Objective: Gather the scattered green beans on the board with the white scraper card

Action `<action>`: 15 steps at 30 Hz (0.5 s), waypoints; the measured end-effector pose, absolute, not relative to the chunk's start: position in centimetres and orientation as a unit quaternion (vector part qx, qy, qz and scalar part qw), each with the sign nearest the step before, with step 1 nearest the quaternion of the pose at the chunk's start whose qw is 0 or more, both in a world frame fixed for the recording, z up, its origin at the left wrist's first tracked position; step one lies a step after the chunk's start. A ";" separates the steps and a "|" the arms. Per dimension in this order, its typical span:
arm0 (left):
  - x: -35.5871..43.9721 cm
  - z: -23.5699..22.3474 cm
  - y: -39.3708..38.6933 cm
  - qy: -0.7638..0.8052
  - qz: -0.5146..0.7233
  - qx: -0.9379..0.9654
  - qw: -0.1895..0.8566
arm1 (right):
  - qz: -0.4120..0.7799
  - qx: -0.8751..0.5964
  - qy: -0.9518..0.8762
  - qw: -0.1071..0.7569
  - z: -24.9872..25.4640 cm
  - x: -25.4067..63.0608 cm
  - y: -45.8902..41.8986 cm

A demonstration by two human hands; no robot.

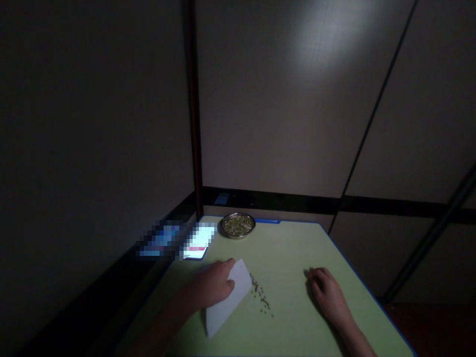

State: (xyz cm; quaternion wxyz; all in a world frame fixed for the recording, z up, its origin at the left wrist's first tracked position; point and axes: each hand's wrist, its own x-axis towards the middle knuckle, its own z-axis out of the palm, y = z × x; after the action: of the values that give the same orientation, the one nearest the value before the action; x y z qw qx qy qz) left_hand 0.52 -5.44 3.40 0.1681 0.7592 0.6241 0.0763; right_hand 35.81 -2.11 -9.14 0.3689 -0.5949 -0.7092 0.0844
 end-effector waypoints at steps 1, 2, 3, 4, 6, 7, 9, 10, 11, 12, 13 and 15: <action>0.6 3.2 -5.6 0.618 0.075 0.763 0.172 | 0.083 -0.594 -0.710 0.368 -9.2 35.8 -2.1; 0.6 3.0 -5.8 0.610 0.076 0.769 0.178 | 0.082 -0.594 -0.711 0.366 -9.2 35.8 -2.1; 0.7 2.7 -5.9 0.604 0.078 0.773 0.181 | 0.081 -0.595 -0.712 0.364 -9.2 35.8 -2.1; 0.7 2.5 -6.0 0.601 0.077 0.775 0.181 | 0.080 -0.596 -0.712 0.362 -9.2 35.8 -2.1; 0.8 1.9 -6.0 0.601 0.072 0.776 0.176 | 0.082 -0.598 -0.712 0.359 -9.2 35.8 -2.2; 0.7 1.7 -6.0 0.602 0.069 0.776 0.172 | 0.084 -0.598 -0.711 0.359 -9.2 35.8 -2.2; 0.6 1.4 -5.7 0.605 0.066 0.776 0.164 | 0.088 -0.597 -0.711 0.362 -9.1 35.7 -2.3; 0.5 1.4 -5.5 0.607 0.065 0.776 0.158 | 0.089 -0.596 -0.710 0.364 -9.1 35.6 -2.3; 0.4 1.5 -5.4 0.612 0.064 0.774 0.150 | 0.090 -0.596 -0.708 0.367 -9.0 35.6 -2.3; 0.3 1.7 -5.2 0.617 0.063 0.771 0.142 | 0.091 -0.596 -0.707 0.369 -9.0 35.5 -2.3; 0.2 1.9 -5.1 0.622 0.062 0.769 0.135 | 0.092 -0.597 -0.705 0.371 -9.0 35.5 -2.3; 0.0 2.5 -4.9 0.619 0.059 0.773 0.126 | 0.095 -0.597 -0.703 0.375 -9.0 35.5 -2.3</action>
State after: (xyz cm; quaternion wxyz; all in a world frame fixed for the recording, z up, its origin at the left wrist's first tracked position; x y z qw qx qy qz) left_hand 0.02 -4.88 2.50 0.1257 0.7727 0.6193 0.0590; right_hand 35.52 -2.32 -8.96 0.3747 -0.5975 -0.7026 0.0945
